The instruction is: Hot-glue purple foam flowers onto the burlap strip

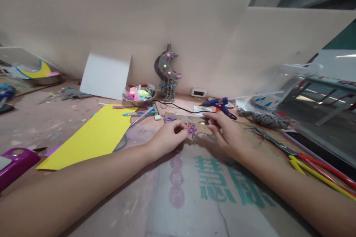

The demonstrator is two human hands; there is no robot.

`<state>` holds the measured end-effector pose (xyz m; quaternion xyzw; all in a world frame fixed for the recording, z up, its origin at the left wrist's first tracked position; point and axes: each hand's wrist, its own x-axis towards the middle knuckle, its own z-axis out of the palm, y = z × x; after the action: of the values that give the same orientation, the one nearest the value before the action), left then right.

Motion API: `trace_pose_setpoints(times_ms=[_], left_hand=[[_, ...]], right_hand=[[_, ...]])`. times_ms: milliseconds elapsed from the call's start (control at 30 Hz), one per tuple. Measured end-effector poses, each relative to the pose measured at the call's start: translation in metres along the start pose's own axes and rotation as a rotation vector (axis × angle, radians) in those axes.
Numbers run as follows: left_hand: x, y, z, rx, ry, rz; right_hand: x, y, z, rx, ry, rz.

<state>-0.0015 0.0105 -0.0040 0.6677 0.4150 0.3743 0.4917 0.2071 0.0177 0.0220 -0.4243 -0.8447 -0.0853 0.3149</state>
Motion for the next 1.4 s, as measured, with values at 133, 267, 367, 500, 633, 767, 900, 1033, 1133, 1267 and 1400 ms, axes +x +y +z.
trace_pose_setpoints(times_ms=[133, 267, 367, 500, 633, 767, 900, 1033, 1133, 1267, 1400], left_hand=[[0.001, -0.001, 0.000, 0.010, 0.013, 0.024], [0.001, -0.001, 0.001, -0.038, -0.005, -0.017], [0.000, 0.000, 0.001, -0.033, 0.002, -0.010], [-0.001, 0.001, 0.001, -0.010, 0.020, 0.011], [0.001, 0.000, 0.001, -0.003, 0.018, 0.015], [0.002, -0.003, 0.001, -0.011, -0.009, 0.029], [0.002, -0.005, 0.001, -0.048, -0.039, 0.031], [0.003, -0.006, 0.001, -0.072, -0.056, 0.046], [0.003, -0.007, 0.001, -0.091, -0.061, 0.032], [0.003, -0.008, 0.001, -0.070, -0.059, 0.026], [0.002, -0.005, 0.000, -0.060, -0.047, 0.012]], right_hand=[[-0.006, -0.012, 0.002, -0.086, -0.063, -0.161], [-0.005, -0.007, 0.003, -0.179, -0.064, -0.233], [-0.005, -0.006, 0.004, -0.236, -0.075, -0.237], [-0.006, -0.008, 0.005, -0.288, -0.100, -0.230], [-0.006, -0.009, 0.005, -0.284, -0.100, -0.226], [-0.007, -0.006, 0.006, -0.258, -0.093, -0.232], [-0.007, -0.004, 0.007, -0.226, -0.069, -0.242], [-0.007, -0.004, 0.007, -0.208, -0.075, -0.232], [-0.008, -0.003, 0.008, -0.204, -0.088, -0.223], [-0.008, -0.001, 0.009, -0.207, -0.096, -0.223], [-0.007, -0.004, 0.007, -0.179, -0.076, -0.208]])
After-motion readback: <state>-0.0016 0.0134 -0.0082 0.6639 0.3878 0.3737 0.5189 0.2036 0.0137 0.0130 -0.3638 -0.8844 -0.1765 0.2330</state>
